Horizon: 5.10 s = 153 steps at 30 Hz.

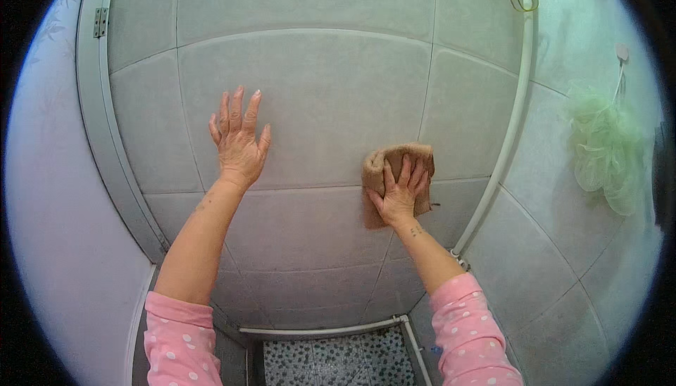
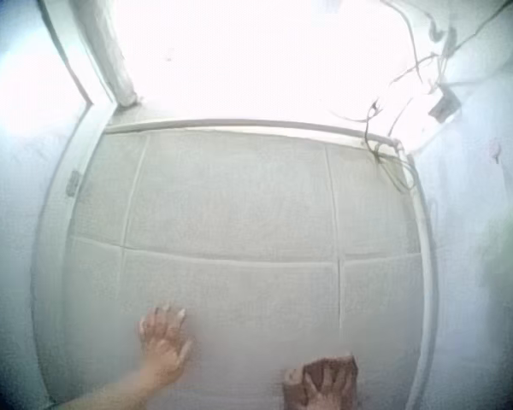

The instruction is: The person wipes tiled bathroom walls with a cloth, moving systematically across multiple wall sections. They also wipe a horizontal pipe and briefly handle a hanging bath sponge while continuing to clean the surrounding tiles.

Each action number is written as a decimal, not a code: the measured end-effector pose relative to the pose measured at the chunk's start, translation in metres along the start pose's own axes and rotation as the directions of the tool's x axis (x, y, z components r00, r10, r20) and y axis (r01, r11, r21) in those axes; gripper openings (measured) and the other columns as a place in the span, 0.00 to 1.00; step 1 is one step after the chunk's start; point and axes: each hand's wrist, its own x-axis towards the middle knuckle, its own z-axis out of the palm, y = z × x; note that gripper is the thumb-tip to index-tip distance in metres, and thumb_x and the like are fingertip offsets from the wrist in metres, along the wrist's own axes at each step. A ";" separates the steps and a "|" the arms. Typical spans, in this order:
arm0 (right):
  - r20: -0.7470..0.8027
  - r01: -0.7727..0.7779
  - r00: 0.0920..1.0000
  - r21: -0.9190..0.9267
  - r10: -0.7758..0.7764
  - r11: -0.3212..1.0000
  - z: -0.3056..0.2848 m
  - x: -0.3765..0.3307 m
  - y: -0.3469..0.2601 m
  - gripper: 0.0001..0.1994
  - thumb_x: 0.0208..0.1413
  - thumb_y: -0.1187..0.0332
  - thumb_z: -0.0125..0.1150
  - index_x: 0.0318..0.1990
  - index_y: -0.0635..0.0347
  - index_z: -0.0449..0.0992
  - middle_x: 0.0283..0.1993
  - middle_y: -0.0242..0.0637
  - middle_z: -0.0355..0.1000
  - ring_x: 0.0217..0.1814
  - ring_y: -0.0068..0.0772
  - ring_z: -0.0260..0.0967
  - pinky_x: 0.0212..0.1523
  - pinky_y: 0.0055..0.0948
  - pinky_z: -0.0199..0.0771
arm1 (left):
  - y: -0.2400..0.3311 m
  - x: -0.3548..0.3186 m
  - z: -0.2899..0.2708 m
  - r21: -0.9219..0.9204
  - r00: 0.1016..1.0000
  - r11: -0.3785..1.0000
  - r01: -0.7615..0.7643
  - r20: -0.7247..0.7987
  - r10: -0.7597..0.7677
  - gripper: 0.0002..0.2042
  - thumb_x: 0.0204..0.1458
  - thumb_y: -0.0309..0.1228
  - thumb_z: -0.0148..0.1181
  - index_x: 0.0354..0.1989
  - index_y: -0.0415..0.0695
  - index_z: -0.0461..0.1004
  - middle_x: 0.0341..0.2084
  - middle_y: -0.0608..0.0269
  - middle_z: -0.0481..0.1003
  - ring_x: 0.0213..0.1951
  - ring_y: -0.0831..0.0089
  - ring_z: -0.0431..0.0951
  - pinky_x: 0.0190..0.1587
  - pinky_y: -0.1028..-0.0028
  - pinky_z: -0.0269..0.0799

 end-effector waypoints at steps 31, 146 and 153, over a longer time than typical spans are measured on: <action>-0.300 0.446 0.834 -0.126 -0.463 0.886 -0.086 0.175 -0.020 0.35 0.42 0.47 0.64 0.62 0.37 0.67 0.71 0.40 0.48 0.72 0.59 0.37 0.67 0.64 0.34 | -0.006 0.018 0.031 0.083 0.965 0.993 -0.089 -0.240 0.107 0.35 0.52 0.43 0.57 0.68 0.61 0.50 0.69 0.64 0.44 0.71 0.56 0.37 0.67 0.43 0.30; -0.556 0.089 0.822 -0.089 -0.123 0.992 -0.065 0.251 -0.177 0.33 0.52 0.44 0.55 0.65 0.44 0.62 0.70 0.40 0.50 0.72 0.54 0.38 0.66 0.64 0.35 | -0.158 -0.044 0.009 0.072 0.822 0.944 0.321 -0.517 -0.240 0.22 0.57 0.37 0.44 0.60 0.47 0.56 0.59 0.56 0.55 0.67 0.55 0.48 0.66 0.51 0.42; -0.488 0.527 0.765 0.096 -0.421 0.845 -0.070 0.253 -0.321 0.33 0.45 0.49 0.63 0.61 0.41 0.67 0.67 0.38 0.54 0.72 0.54 0.41 0.66 0.66 0.34 | -0.155 -0.042 0.014 0.040 0.808 0.951 0.306 -0.539 -0.238 0.20 0.60 0.36 0.44 0.59 0.44 0.58 0.59 0.54 0.58 0.65 0.54 0.51 0.65 0.50 0.43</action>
